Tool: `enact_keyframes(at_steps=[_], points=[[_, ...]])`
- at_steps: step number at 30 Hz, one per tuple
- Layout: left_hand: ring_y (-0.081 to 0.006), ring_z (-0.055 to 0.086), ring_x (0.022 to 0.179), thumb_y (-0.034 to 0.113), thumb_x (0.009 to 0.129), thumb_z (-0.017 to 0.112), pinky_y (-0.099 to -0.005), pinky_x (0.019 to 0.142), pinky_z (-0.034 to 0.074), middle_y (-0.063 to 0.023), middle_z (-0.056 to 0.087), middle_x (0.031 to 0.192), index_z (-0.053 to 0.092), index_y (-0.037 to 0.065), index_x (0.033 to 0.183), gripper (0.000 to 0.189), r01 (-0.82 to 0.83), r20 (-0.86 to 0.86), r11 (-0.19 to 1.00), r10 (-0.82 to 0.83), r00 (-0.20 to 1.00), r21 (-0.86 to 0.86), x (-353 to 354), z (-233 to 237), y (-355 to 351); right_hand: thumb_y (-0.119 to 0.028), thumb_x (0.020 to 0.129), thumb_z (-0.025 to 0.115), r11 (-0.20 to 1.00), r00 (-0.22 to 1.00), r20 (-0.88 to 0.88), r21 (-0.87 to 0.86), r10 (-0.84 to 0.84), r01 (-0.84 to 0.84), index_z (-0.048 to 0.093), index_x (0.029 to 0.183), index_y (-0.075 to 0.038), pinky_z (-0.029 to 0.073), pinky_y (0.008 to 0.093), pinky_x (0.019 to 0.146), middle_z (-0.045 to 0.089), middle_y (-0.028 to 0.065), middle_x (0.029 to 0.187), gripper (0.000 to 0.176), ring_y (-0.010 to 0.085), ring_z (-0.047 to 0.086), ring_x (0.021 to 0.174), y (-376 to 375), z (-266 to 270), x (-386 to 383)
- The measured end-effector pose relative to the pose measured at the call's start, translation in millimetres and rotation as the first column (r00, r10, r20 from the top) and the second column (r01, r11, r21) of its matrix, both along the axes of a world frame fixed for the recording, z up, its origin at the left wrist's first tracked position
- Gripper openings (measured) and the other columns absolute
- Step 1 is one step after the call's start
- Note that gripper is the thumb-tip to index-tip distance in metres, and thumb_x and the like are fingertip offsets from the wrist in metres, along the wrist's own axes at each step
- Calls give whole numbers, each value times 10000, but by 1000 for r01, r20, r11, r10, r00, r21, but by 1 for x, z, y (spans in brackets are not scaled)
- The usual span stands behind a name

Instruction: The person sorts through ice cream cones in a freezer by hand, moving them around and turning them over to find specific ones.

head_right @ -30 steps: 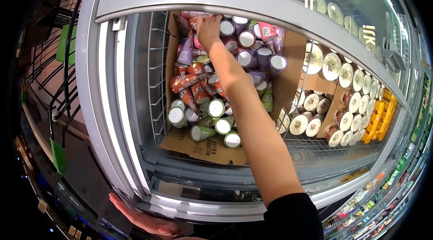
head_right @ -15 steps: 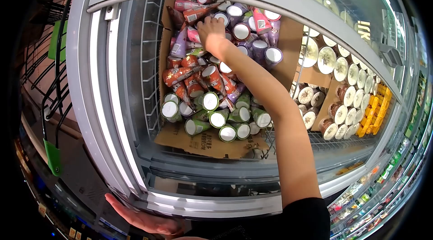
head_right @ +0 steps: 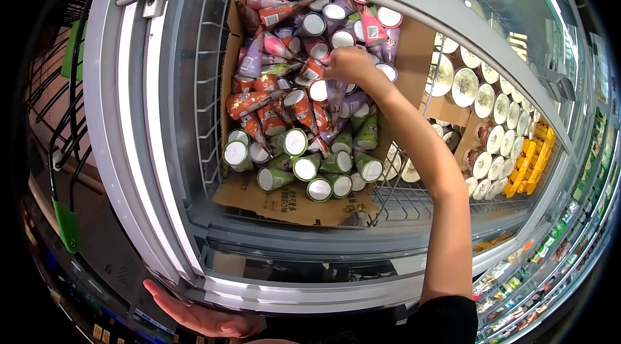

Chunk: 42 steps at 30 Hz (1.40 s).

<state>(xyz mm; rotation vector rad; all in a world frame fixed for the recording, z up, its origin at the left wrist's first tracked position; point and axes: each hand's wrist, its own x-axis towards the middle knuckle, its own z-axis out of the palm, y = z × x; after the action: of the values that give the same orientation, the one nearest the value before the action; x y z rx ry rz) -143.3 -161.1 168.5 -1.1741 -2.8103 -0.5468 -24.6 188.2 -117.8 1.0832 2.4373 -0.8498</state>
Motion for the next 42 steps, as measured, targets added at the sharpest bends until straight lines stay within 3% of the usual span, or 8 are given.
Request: enact_keyframes(at_steps=[18, 21, 24, 27, 30, 32, 35, 42], points=[[-401, 237, 1344, 536, 885, 342, -544, 1095, 168, -271, 249, 1431, 168, -15, 1423, 790, 38, 51, 996, -42, 998, 79, -6, -2, -2, -434, 631, 761, 939, 996, 4, -333, -91, 87, 598, 673, -71, 454, 318, 616, 613, 80, 748, 400, 185, 577, 686, 14, 8, 29], [-400, 242, 1342, 540, 883, 343, -541, 1094, 172, -269, 254, 1430, 172, -16, 1422, 793, 34, 46, 997, -38, 998, 76, -8, -2, -2, -421, 633, 763, 926, 991, -87, -372, -97, 58, 599, 757, -57, 468, 325, 623, 625, 82, 819, 418, 197, 575, 674, 17, 5, 37], [-399, 247, 1340, 544, 882, 344, -539, 1094, 177, -267, 260, 1428, 177, -17, 1421, 796, 29, 47, 997, -33, 998, 78, -8, -2, -4, -279, 672, 778, 782, 959, 41, -568, -282, 254, 589, 1006, -55, 469, 308, 686, 590, 65, 949, 444, 139, 555, 761, 16, 14, 38], [-398, 252, 1339, 548, 881, 345, -537, 1093, 182, -265, 265, 1427, 181, -18, 1420, 799, 30, 52, 996, -34, 998, 80, -6, -2, -4, -293, 658, 778, 799, 962, 85, -542, -258, 262, 545, 1153, -50, 468, 305, 741, 564, 85, 1033, 599, 150, 556, 822, 15, 33, 32], [-398, 257, 1337, 552, 880, 346, -534, 1093, 186, -263, 270, 1425, 185, -19, 1419, 802, 29, 64, 997, -34, 997, 78, 0, -2, -5, -383, 616, 760, 951, 972, -120, -262, -200, 163, 557, 1169, -37, 470, 328, 809, 613, 131, 1021, 683, 228, 596, 896, 19, 44, 38], [-395, 270, 1332, 556, 874, 354, -527, 1092, 197, -259, 278, 1423, 194, -25, 1415, 810, 20, 56, 996, -25, 998, 90, 0, -2, -3, -394, 629, 746, 907, 932, -42, -248, -361, 341, 579, 1151, -59, 458, 334, 838, 624, 134, 1035, 642, 263, 594, 966, 25, 80, 27], [-392, 280, 1328, 551, 868, 364, -520, 1092, 203, -256, 288, 1420, 205, -36, 1409, 814, 39, 62, 990, -47, 997, 137, -2, -6, -3, -382, 655, 752, 935, 917, -240, 79, -319, 346, 583, 1130, -76, 472, 339, 789, 612, 116, 1019, 590, 234, 597, 920, 34, 85, 23], [-382, 263, 1336, 521, 868, 359, -503, 1097, 194, -261, 242, 1438, 187, -72, 1403, 816, 40, 90, 999, -38, 995, -22, -3, 6, -5, -362, 635, 741, 714, 939, -338, 643, -61, 277, 563, 1069, -119, 432, 431, 785, 574, 123, 960, 528, 316, 568, 924, 32, 36, -10]])
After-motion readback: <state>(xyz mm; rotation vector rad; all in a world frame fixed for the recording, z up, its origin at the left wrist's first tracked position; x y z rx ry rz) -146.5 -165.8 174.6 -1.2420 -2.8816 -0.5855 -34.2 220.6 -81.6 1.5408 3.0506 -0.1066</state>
